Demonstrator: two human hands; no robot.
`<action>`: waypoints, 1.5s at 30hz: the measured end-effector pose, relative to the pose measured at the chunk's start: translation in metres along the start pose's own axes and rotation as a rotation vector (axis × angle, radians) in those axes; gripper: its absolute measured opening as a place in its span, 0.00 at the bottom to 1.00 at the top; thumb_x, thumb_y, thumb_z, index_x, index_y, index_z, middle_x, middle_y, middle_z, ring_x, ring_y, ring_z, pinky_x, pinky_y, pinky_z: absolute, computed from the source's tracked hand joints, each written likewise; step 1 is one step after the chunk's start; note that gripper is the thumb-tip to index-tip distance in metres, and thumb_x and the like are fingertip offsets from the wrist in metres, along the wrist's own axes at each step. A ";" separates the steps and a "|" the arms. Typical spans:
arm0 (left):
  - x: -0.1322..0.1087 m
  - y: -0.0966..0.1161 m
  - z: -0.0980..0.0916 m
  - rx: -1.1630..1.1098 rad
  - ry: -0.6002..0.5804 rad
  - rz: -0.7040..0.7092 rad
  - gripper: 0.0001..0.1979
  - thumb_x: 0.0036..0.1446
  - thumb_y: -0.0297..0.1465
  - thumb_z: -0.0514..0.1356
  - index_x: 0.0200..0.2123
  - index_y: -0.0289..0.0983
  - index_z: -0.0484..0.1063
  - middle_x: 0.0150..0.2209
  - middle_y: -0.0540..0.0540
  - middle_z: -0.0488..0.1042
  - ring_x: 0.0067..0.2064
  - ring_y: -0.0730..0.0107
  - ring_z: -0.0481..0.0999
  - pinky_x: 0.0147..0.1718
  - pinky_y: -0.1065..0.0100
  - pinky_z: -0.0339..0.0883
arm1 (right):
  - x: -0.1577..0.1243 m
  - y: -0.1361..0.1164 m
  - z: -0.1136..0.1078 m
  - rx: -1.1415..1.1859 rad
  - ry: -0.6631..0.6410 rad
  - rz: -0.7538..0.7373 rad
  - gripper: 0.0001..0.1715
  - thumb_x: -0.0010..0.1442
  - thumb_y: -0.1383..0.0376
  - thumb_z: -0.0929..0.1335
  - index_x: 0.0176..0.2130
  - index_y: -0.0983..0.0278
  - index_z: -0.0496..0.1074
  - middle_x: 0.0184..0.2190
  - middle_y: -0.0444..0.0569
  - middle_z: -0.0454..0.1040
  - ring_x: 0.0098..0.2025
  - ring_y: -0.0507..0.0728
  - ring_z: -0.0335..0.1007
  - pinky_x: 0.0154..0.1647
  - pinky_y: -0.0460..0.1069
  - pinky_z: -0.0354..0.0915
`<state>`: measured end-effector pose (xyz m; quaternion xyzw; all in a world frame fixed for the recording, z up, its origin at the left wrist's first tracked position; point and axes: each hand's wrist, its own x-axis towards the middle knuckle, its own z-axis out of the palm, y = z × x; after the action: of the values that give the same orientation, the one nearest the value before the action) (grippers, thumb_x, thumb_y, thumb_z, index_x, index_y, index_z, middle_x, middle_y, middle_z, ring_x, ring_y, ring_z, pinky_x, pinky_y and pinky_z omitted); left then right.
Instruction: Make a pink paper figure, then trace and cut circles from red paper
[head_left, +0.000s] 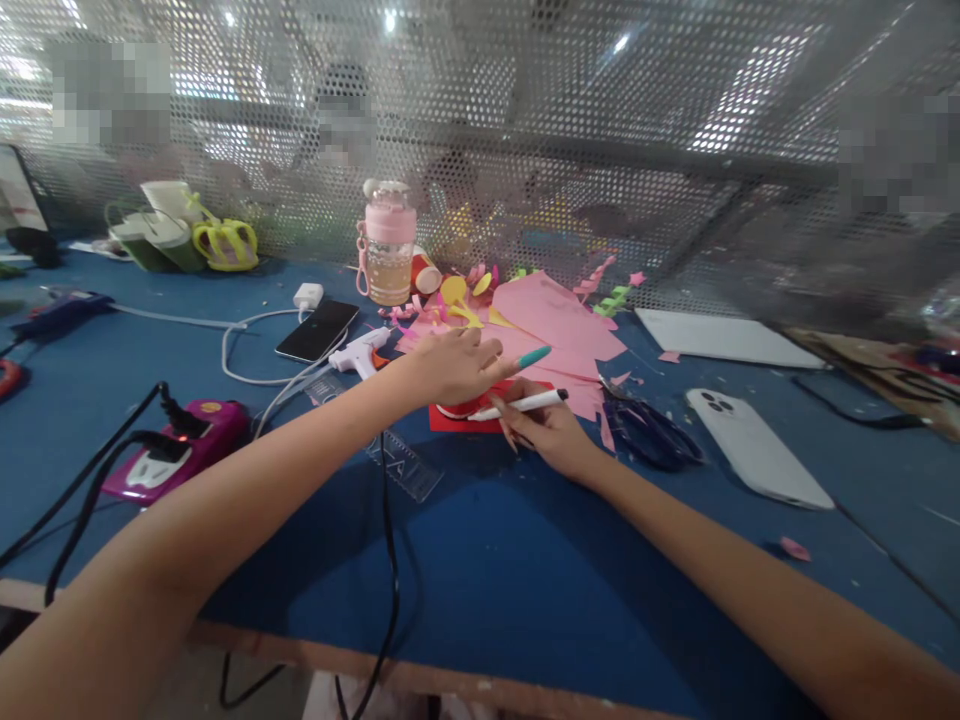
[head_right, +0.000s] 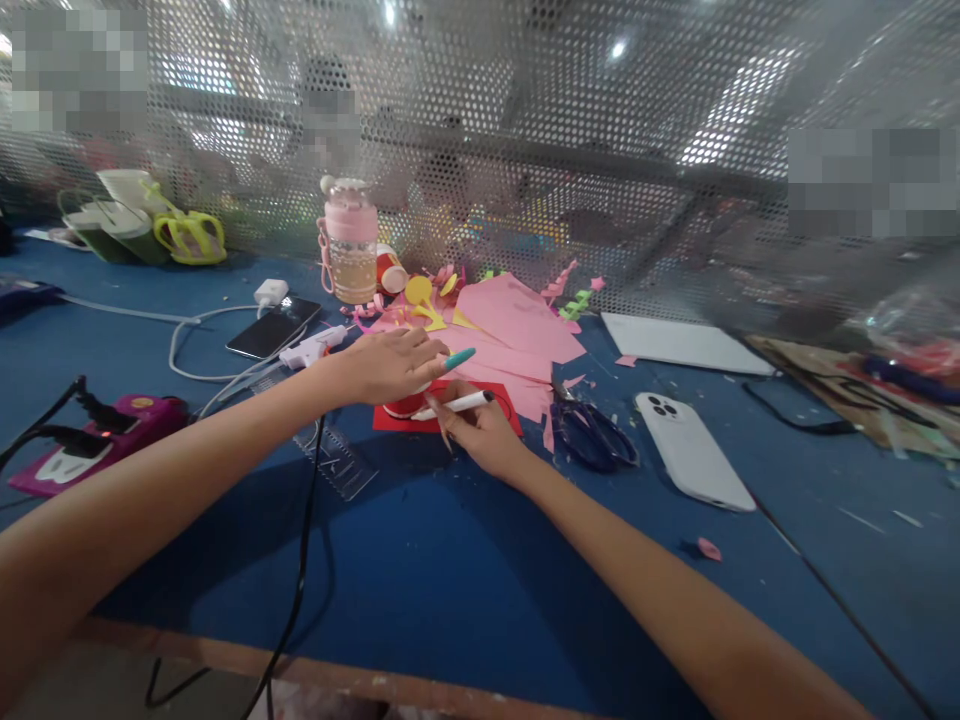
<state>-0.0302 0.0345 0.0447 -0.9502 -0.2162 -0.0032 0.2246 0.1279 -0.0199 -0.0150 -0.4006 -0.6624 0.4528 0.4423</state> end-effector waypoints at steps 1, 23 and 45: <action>0.000 0.000 0.000 -0.007 0.006 -0.007 0.21 0.61 0.27 0.41 0.58 0.37 0.50 0.49 0.37 0.66 0.49 0.59 0.65 0.42 0.62 0.60 | 0.001 0.001 0.000 0.048 0.002 0.028 0.18 0.52 0.52 0.66 0.26 0.62 0.57 0.14 0.35 0.59 0.13 0.46 0.52 0.13 0.43 0.48; 0.003 -0.001 0.005 -0.193 0.027 -0.117 0.21 0.59 0.35 0.47 0.57 0.43 0.53 0.57 0.40 0.59 0.57 0.55 0.58 0.49 0.54 0.55 | 0.016 -0.004 -0.004 0.311 0.147 0.337 0.25 0.37 0.52 0.73 0.25 0.63 0.58 0.08 0.36 0.60 0.08 0.44 0.48 0.10 0.42 0.39; 0.007 0.002 -0.005 -0.369 -0.062 -0.285 0.28 0.60 0.44 0.40 0.60 0.38 0.46 0.61 0.36 0.50 0.61 0.49 0.48 0.51 0.40 0.48 | 0.035 0.001 -0.005 0.272 0.229 0.361 0.09 0.43 0.63 0.66 0.21 0.64 0.61 0.08 0.40 0.60 0.08 0.44 0.45 0.08 0.42 0.38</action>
<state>-0.0227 0.0334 0.0488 -0.9346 -0.3509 -0.0450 0.0376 0.1225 0.0138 -0.0070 -0.4978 -0.4585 0.5612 0.4764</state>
